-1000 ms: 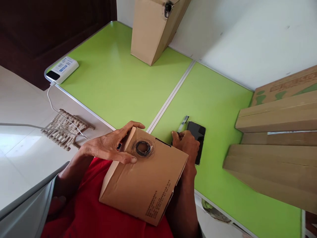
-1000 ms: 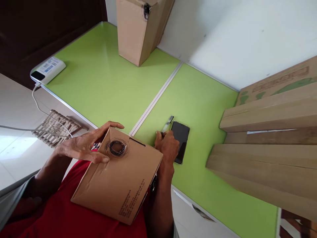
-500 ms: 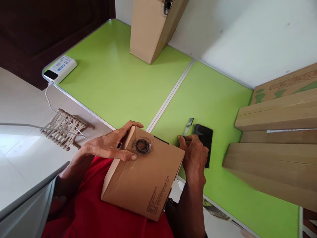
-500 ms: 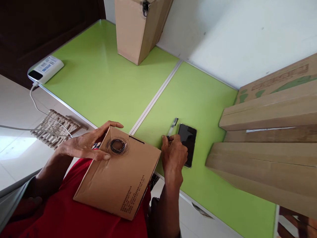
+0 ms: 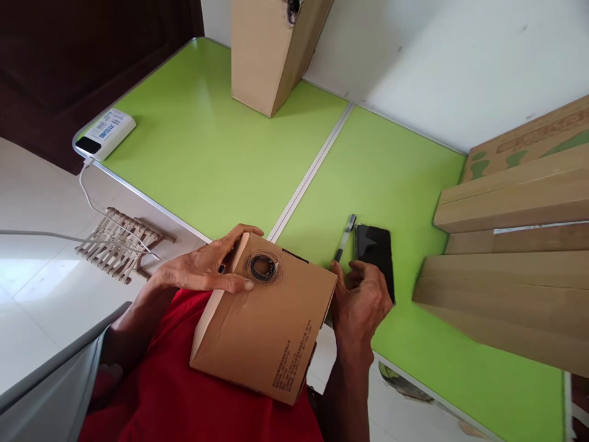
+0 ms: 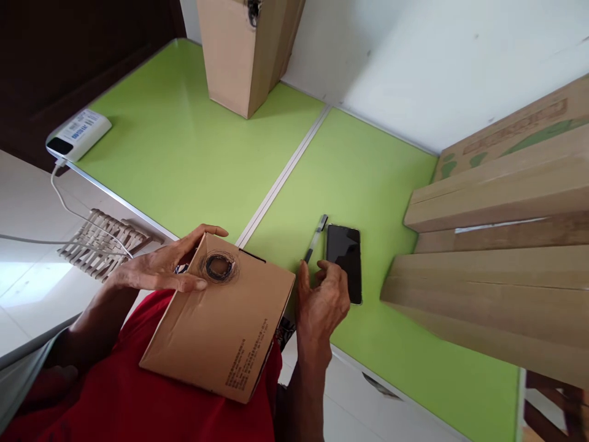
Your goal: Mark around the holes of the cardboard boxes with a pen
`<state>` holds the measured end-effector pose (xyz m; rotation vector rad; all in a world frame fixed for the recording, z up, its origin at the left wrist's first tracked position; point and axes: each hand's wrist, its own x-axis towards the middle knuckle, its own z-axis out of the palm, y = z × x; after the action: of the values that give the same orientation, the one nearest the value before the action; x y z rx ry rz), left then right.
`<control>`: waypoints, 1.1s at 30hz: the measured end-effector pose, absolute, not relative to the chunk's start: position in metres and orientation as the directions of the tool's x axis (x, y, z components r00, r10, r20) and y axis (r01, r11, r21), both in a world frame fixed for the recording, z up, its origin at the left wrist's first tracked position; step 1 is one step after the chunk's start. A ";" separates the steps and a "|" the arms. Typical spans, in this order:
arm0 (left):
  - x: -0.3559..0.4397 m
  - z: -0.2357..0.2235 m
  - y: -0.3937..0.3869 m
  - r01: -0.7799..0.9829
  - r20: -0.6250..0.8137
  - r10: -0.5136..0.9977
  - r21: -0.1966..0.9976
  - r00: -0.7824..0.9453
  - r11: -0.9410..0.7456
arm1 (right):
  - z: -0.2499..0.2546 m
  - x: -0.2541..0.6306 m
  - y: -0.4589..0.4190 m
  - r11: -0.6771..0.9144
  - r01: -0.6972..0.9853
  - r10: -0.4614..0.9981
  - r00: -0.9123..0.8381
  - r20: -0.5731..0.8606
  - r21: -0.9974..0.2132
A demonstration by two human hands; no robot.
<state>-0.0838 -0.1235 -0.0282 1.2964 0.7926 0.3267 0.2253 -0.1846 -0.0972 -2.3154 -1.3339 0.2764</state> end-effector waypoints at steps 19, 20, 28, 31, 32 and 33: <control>-0.079 -0.025 -0.128 0.190 -0.319 0.641 0.946 0.698 0.263 | -0.088 0.272 -0.184 -0.520 0.807 0.851 0.519 -0.084 -0.280; -0.081 -0.026 -0.129 0.184 -0.314 0.646 0.947 0.695 0.262 | -0.086 0.273 -0.184 -0.519 0.805 0.851 0.518 -0.086 -0.289; -0.088 -0.033 -0.132 0.170 -0.323 0.670 0.943 0.669 0.285 | -0.087 0.290 -0.191 -0.586 0.730 0.806 0.570 -0.161 -0.351; -0.089 -0.032 -0.132 0.150 -0.306 0.660 0.947 0.686 0.283 | -0.090 0.293 -0.195 -0.628 0.697 0.775 0.602 -0.195 -0.346; -0.089 -0.032 -0.132 0.145 -0.303 0.656 0.948 0.691 0.284 | -0.090 0.293 -0.196 -0.640 0.686 0.765 0.611 -0.204 -0.347; -0.090 -0.032 -0.131 0.143 -0.302 0.654 0.948 0.694 0.286 | -0.090 0.294 -0.198 -0.652 0.673 0.754 0.622 -0.211 -0.348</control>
<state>-0.0900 -0.1313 -0.0323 1.2605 0.7709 0.3914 0.2944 -0.1978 -0.0903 -2.6113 -1.1696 0.5008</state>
